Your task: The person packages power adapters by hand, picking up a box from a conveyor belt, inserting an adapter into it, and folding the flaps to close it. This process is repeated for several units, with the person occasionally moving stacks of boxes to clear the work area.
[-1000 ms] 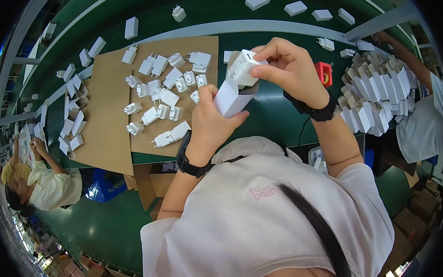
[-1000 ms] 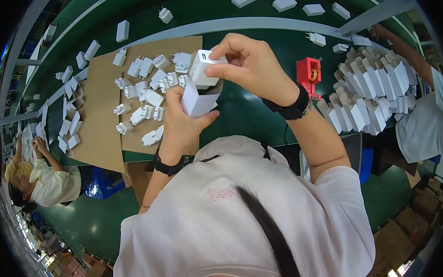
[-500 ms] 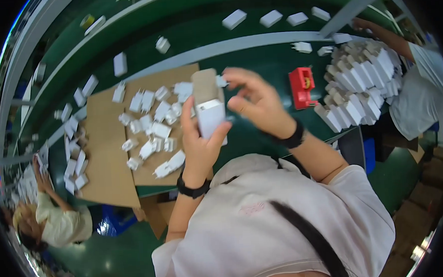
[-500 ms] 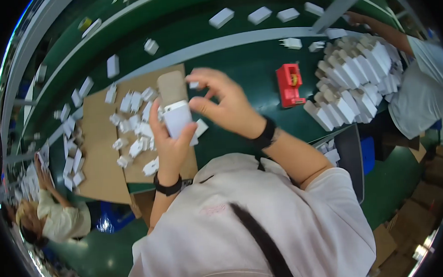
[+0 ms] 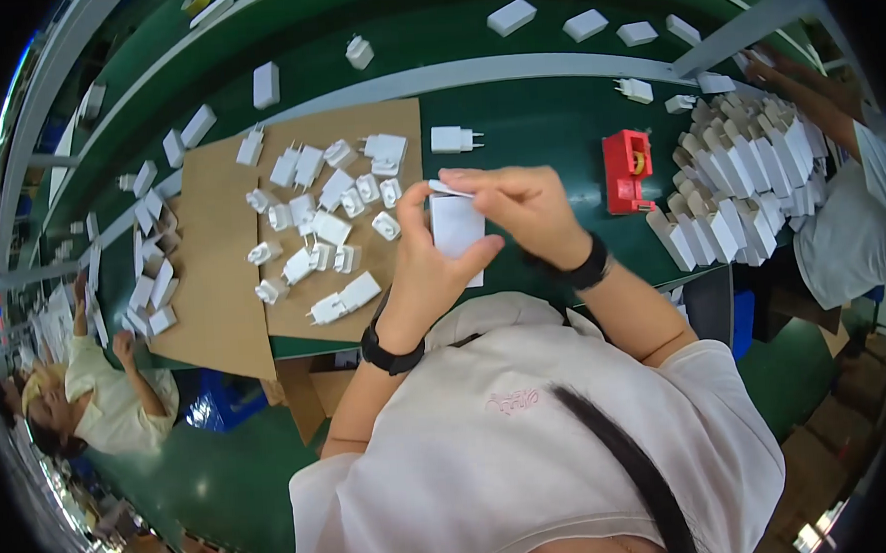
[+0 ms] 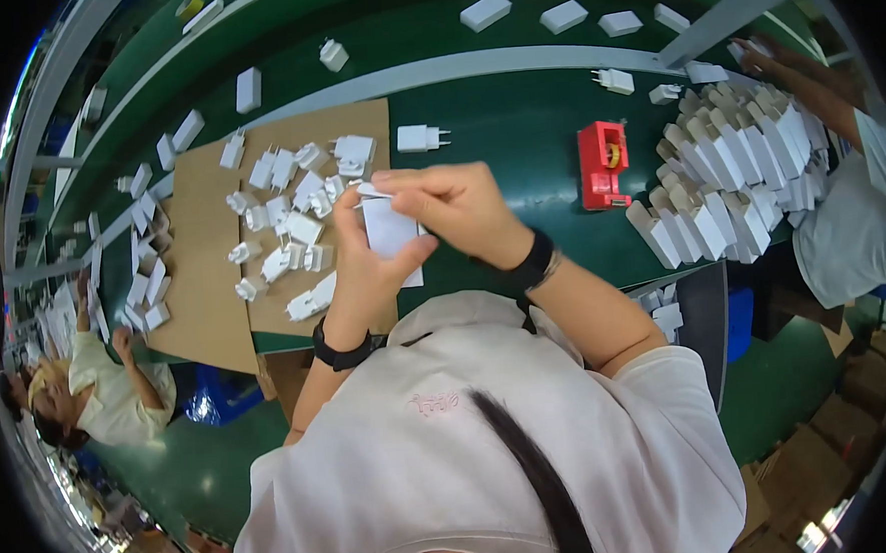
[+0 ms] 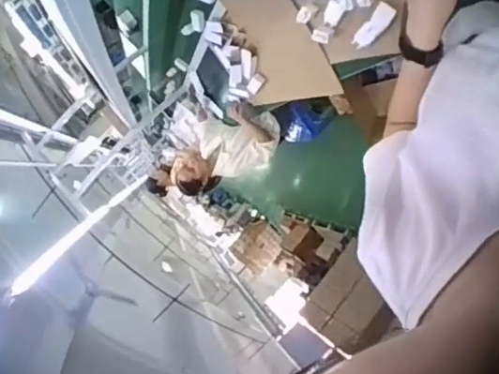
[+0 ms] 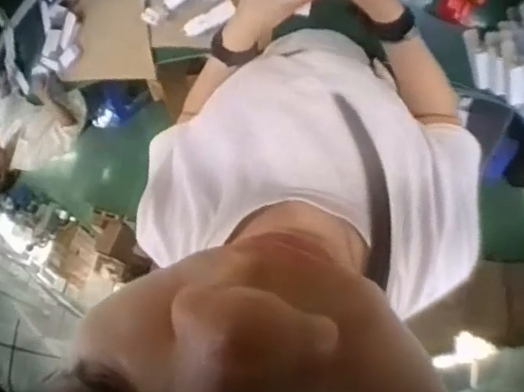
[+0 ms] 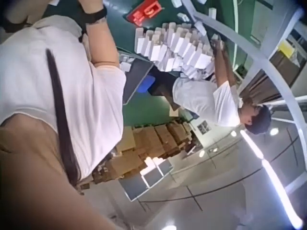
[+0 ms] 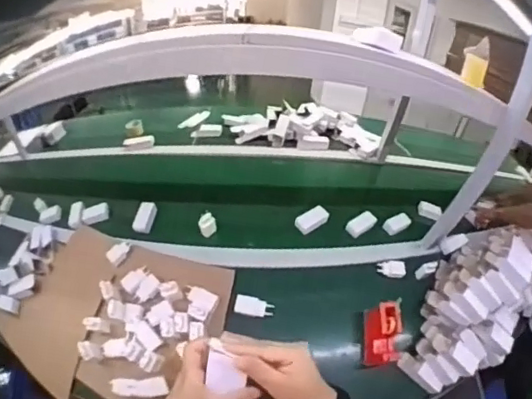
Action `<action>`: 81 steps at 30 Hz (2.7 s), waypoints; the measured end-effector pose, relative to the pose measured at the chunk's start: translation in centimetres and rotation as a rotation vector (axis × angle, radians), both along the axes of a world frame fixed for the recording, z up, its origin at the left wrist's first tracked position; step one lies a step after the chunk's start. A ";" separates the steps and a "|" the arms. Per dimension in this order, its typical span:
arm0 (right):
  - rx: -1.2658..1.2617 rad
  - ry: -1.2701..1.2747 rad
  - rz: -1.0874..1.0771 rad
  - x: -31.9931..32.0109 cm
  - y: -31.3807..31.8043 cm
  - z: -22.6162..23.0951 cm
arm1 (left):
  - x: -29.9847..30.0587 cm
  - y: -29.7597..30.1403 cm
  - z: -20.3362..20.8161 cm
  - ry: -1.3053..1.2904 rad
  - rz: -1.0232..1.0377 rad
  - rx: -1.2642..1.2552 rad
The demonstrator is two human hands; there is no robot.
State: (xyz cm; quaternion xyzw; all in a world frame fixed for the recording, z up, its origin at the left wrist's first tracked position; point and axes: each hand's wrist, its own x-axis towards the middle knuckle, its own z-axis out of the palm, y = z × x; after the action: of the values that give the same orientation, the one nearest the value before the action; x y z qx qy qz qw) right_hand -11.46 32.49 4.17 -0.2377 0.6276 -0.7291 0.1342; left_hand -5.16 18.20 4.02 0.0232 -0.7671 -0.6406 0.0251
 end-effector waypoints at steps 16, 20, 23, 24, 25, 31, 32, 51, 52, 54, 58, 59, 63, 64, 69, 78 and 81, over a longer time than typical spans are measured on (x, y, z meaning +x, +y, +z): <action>0.140 0.070 0.175 0.0 0.4 0.4 | 0.6 -1.0 0.0 -0.025 -0.009 -0.238; 0.102 -0.010 0.222 -0.8 0.3 -0.6 | 0.6 -1.7 -0.5 -0.074 -0.013 -0.185; 0.099 -0.216 0.359 -3.1 0.3 0.0 | 0.4 -2.2 -0.3 -0.060 -0.016 -0.241; 0.088 -0.222 0.384 -3.4 0.1 -0.1 | 0.3 -2.3 -0.6 -0.065 -0.013 -0.236; 0.077 -0.229 0.406 -3.4 -0.1 -0.1 | 0.4 -2.3 -1.0 -0.052 -0.004 -0.294; 0.105 -0.258 0.309 -3.0 -1.1 -0.7 | -0.3 -2.5 -1.2 -0.078 0.022 -0.326; 0.105 -0.260 0.303 -2.7 -1.2 -0.8 | -0.4 -2.6 -1.1 -0.120 0.013 -0.243; 0.232 -0.453 -0.271 -33.6 4.6 -15.2 | 9.8 -43.9 -8.4 -0.140 0.925 -1.304; 0.238 -0.458 -0.341 -36.1 4.8 -16.5 | 10.6 -47.0 -8.9 -0.239 0.915 -1.398; 0.419 -0.260 -0.513 -38.2 4.6 -17.4 | 9.2 -50.6 -10.0 -0.305 0.761 -1.475; 0.962 0.718 -0.508 -36.1 -2.4 -15.3 | 7.8 -56.1 -14.3 -0.333 0.556 -1.449; 0.919 0.596 -0.350 -35.2 -4.5 -14.1 | 8.7 -57.3 -15.1 -0.360 0.559 -1.539; 0.997 0.153 -0.159 -32.1 -8.7 -14.5 | 5.3 -56.5 -16.4 -0.581 0.706 -1.628; 0.985 0.195 -0.122 -32.5 -9.2 -15.4 | 6.2 -57.2 -16.2 -0.511 0.662 -1.655; 1.222 0.386 -0.074 -33.1 -9.5 -17.4 | 4.5 -53.6 -12.8 -0.164 0.579 -1.580; 0.122 -0.346 0.247 -16.3 -8.2 -1.5 | 2.3 -31.0 -3.1 0.127 0.445 1.200; -0.062 -0.499 0.438 -6.3 -8.0 1.6 | 0.5 -19.9 -1.2 -0.076 0.190 1.579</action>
State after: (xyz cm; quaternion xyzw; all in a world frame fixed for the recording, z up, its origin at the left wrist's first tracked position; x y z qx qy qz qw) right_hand -17.79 24.47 5.80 -0.1851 0.4871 -0.7373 0.4299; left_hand -4.63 -1.66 2.79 0.1215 -0.0816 -0.9888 0.0295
